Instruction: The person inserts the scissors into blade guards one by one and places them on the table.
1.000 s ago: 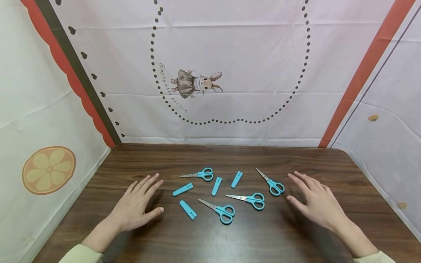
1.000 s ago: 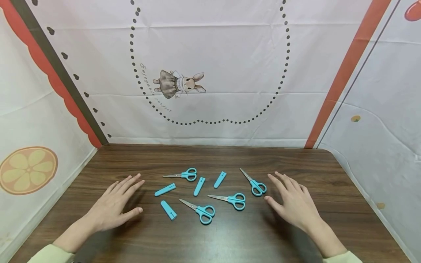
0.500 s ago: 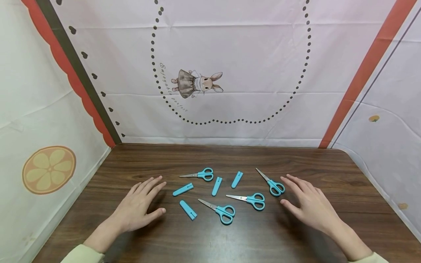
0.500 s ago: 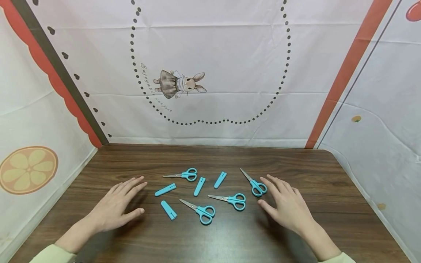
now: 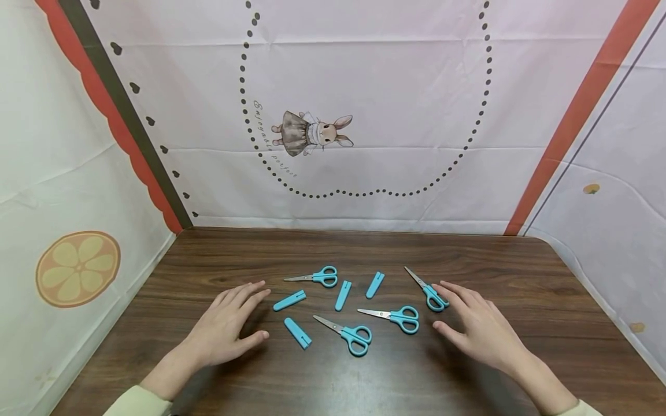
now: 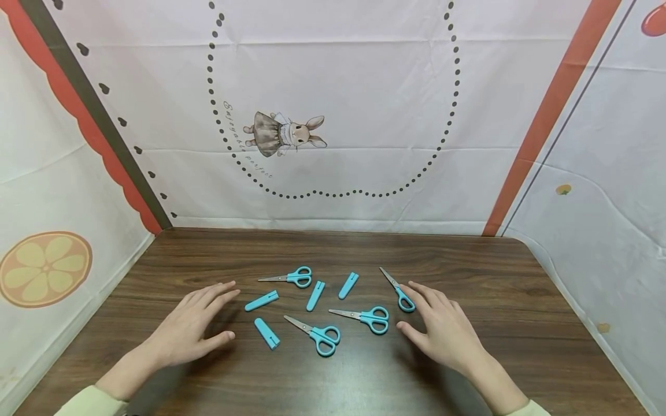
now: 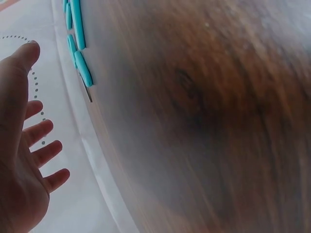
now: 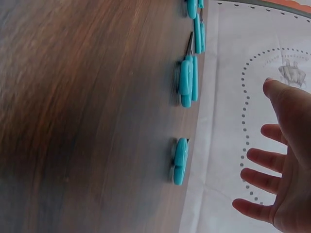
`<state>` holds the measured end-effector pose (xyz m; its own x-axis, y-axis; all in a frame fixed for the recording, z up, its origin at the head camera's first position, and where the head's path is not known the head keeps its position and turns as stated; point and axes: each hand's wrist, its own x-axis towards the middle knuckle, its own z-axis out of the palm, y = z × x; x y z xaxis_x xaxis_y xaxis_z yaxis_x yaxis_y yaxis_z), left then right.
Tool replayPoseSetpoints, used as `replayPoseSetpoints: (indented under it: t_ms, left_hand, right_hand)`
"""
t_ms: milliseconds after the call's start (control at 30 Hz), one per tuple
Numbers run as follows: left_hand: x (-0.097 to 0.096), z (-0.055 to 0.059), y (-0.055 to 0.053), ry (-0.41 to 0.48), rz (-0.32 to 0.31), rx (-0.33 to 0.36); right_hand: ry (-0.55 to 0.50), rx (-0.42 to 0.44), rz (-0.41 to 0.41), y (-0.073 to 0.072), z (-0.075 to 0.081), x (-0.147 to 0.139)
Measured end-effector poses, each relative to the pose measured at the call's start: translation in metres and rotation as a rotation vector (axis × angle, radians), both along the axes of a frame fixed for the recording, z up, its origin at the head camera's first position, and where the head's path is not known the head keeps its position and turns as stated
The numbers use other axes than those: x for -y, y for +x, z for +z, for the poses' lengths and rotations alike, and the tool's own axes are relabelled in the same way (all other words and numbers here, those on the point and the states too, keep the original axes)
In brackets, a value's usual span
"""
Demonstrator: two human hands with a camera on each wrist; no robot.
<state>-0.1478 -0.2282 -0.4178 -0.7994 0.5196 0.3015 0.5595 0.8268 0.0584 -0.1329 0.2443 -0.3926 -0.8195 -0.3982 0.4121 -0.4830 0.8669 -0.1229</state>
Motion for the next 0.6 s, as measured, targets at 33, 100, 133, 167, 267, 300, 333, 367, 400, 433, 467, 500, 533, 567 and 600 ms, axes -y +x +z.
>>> replayPoseSetpoints:
  t_ms: [33, 100, 133, 167, 267, 300, 333, 367, 400, 433, 467, 500, 533, 567, 600]
  left_hand:
    - [-0.001, 0.000, 0.000, 0.003, -0.001, 0.002]
    - [-0.002, 0.000, 0.000, 0.013, -0.004, 0.005]
    - [-0.002, 0.000, 0.000, 0.016, -0.005, 0.006]
    - [-0.003, 0.000, 0.000, 0.019, -0.009, 0.005]
    - [-0.005, 0.000, 0.000, 0.028, -0.024, -0.001]
    - [-0.006, 0.000, 0.000, 0.029, -0.030, -0.004]
    - [-0.007, 0.000, 0.000, 0.031, -0.031, -0.001]
    - [-0.008, 0.000, -0.001, 0.034, -0.034, 0.000]
    - [-0.009, 0.000, -0.001, 0.036, -0.036, 0.001]
    - [-0.009, 0.000, -0.001, 0.037, -0.037, 0.004]
    - [-0.010, -0.001, -0.001, 0.038, -0.040, 0.003]
    - [-0.011, -0.001, -0.001, 0.041, -0.043, 0.001]
    - [-0.012, -0.001, -0.001, 0.044, -0.044, -0.001]
    - [-0.012, -0.001, -0.001, 0.048, -0.048, -0.006]
    - [-0.013, -0.001, -0.001, 0.052, -0.054, -0.012]
  right_hand:
    - [-0.004, -0.004, 0.005, 0.000, 0.000, 0.001]
    - [-0.009, -0.009, 0.012, 0.000, 0.000, 0.002]
    - [-0.012, -0.012, 0.016, 0.000, 0.000, 0.003]
    - [-0.015, -0.015, 0.020, 0.000, 0.000, 0.004]
    - [-0.027, -0.026, 0.034, 0.000, -0.001, 0.007]
    - [-0.030, -0.031, 0.039, 0.000, -0.001, 0.007]
    - [-0.034, -0.036, 0.045, 0.001, -0.002, 0.008]
    - [-0.037, -0.042, 0.050, 0.001, -0.002, 0.009]
    - [-0.039, -0.046, 0.057, 0.001, -0.002, 0.010]
    - [-0.040, -0.050, 0.063, 0.001, -0.002, 0.011]
    - [-0.041, -0.052, 0.068, 0.001, -0.002, 0.012]
    - [-0.042, -0.053, 0.074, 0.001, -0.002, 0.013]
    - [-0.044, -0.051, 0.078, 0.001, -0.002, 0.014]
    - [-0.045, -0.048, 0.080, 0.001, -0.002, 0.015]
    - [-0.048, -0.042, 0.081, 0.001, -0.002, 0.015]
